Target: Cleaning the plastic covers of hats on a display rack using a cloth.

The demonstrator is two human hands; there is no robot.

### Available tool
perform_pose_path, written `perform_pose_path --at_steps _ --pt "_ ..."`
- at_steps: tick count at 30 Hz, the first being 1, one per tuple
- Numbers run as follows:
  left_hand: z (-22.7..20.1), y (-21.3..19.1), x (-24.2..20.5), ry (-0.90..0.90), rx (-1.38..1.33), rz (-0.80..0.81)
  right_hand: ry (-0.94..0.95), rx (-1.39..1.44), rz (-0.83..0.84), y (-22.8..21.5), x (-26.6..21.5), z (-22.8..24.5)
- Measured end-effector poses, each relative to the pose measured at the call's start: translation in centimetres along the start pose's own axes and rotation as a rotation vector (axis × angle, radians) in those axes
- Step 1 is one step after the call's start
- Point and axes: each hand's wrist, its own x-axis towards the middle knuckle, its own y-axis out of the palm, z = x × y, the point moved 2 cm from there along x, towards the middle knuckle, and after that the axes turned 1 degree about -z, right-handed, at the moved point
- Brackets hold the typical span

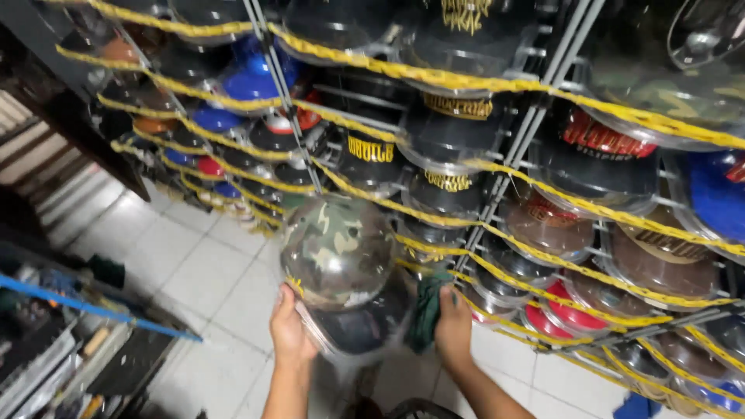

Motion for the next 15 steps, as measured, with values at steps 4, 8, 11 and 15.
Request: perform_pose_path --at_steps 4,8,11,15 --pt "-0.2 0.6 2.8 -0.302 -0.174 0.246 0.683 0.853 0.172 2.4 -0.1 4.7" --pt "-2.1 2.5 4.5 -0.301 -0.021 0.206 0.503 1.055 0.539 3.9 1.7 -6.3" --pt "-1.9 1.7 7.9 -0.193 0.287 -0.01 0.535 1.066 0.561 5.2 2.0 -4.4" --pt "-3.6 4.8 8.4 -0.123 0.486 -0.037 0.516 1.092 0.443 8.0 4.7 0.8"
